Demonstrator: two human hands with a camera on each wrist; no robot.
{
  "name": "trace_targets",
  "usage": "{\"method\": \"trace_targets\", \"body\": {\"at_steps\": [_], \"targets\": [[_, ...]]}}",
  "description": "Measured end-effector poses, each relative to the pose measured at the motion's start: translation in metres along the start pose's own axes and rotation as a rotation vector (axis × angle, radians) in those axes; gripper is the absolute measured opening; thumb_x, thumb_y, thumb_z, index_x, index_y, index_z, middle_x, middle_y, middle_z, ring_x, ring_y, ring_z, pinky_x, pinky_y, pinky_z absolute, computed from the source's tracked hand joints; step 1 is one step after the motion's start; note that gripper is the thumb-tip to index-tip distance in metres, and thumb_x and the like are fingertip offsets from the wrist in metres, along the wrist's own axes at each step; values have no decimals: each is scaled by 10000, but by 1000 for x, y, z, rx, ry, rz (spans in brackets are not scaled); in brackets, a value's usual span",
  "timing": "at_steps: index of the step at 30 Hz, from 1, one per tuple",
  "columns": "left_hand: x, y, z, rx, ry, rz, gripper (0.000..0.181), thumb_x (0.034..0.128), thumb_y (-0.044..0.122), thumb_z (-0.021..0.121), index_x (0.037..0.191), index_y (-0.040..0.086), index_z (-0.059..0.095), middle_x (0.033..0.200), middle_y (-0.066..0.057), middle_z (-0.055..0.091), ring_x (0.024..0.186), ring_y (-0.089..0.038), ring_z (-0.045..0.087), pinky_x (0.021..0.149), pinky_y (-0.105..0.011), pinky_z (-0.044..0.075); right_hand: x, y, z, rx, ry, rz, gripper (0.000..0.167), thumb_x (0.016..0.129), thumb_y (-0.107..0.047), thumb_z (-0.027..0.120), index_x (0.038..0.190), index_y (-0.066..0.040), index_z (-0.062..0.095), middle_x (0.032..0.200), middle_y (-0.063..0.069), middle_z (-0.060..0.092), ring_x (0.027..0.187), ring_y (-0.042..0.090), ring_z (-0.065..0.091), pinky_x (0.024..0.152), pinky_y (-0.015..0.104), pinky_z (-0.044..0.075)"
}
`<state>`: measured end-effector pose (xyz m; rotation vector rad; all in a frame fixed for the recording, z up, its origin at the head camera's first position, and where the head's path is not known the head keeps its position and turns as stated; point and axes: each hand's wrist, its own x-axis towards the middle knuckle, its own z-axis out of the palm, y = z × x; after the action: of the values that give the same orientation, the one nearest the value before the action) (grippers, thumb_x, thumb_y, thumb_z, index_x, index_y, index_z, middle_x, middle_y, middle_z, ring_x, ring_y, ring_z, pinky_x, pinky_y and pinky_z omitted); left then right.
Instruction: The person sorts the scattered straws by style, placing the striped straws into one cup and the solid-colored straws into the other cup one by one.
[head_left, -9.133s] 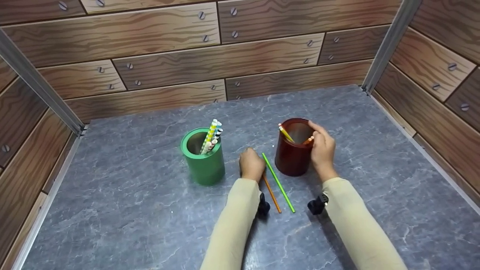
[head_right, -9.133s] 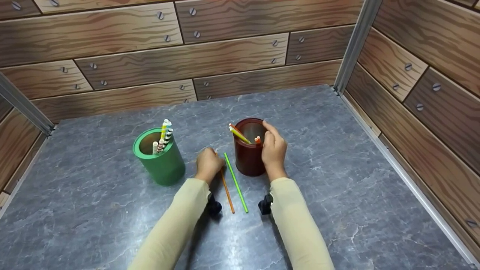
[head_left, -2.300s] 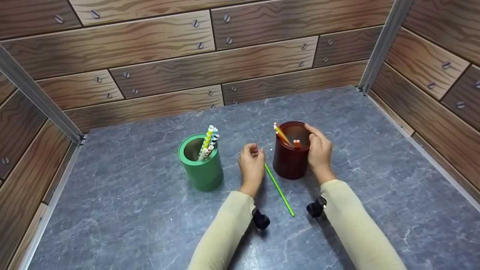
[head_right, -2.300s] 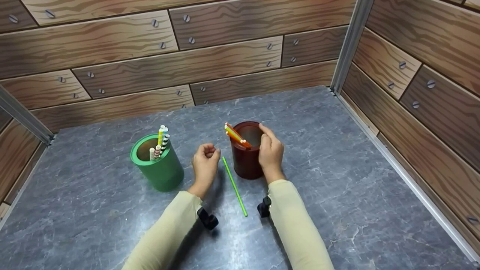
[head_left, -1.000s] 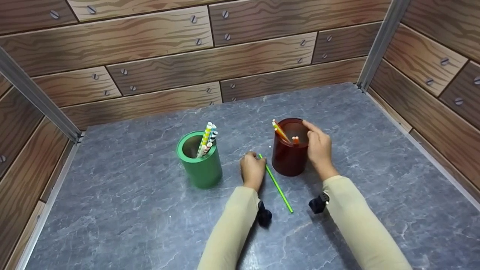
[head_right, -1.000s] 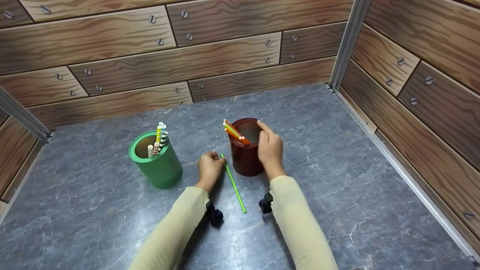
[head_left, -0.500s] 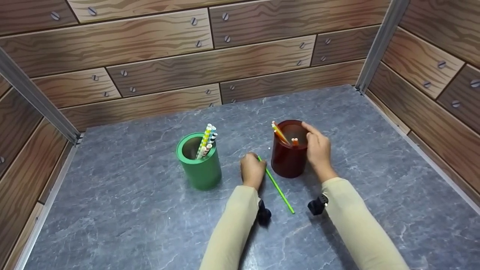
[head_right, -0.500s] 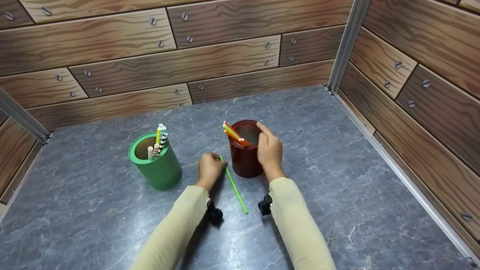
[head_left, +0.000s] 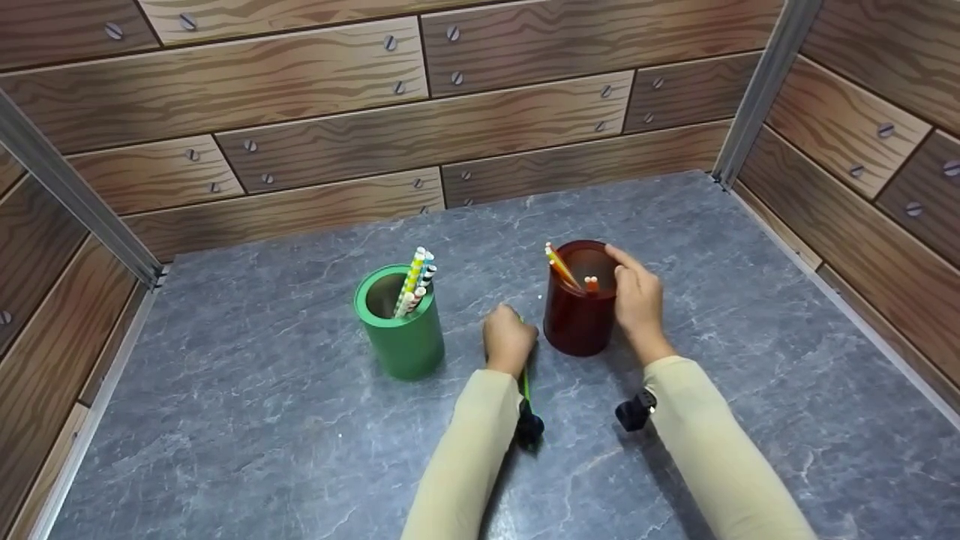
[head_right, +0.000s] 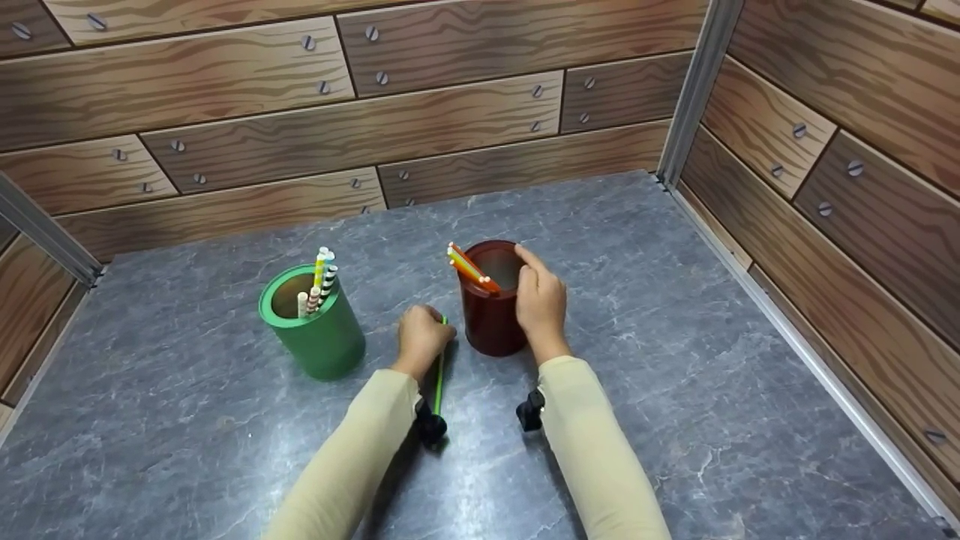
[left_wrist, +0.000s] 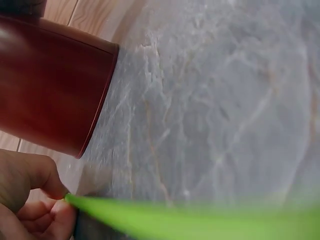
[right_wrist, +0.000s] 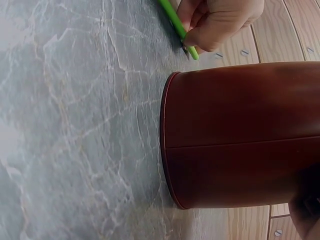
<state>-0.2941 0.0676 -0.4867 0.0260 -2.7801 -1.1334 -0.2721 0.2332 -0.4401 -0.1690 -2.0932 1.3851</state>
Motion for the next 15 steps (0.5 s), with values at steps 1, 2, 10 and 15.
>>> {"method": "trace_targets", "body": {"at_steps": [1,2,10,15], "targets": [[0,-1,-1,-17,-13,-21,445,633,15,640,473,188,264,472,53,288,473,-140,264,419,-276,236,0,0,0,1,0,-1,383,884,-27,393,1170,-37,648,1204,99,613,942,154,522,945,321,399],[1,-1,-1,-39,-25,-43,460,633,17,640,468,188,246,470,59,235,467,-135,225,416,-268,195,0,0,1,3,0,-2,380,884,-26,396,1169,-35,647,1204,99,613,942,144,522,944,314,400],[7,-5,-7,-194,-99,-224,314,683,77,713,533,169,453,557,59,419,533,-117,363,482,-235,305,0,-1,1,14,1,-5,377,889,-26,395,1170,-34,647,1200,96,615,919,136,511,901,279,398],[4,-8,-9,-335,-122,-277,127,709,61,703,672,108,591,699,14,561,638,-132,495,543,-237,402,0,1,0,30,-5,-6,380,891,-19,388,1175,-25,641,1218,114,603,1048,171,542,977,335,387]]}}
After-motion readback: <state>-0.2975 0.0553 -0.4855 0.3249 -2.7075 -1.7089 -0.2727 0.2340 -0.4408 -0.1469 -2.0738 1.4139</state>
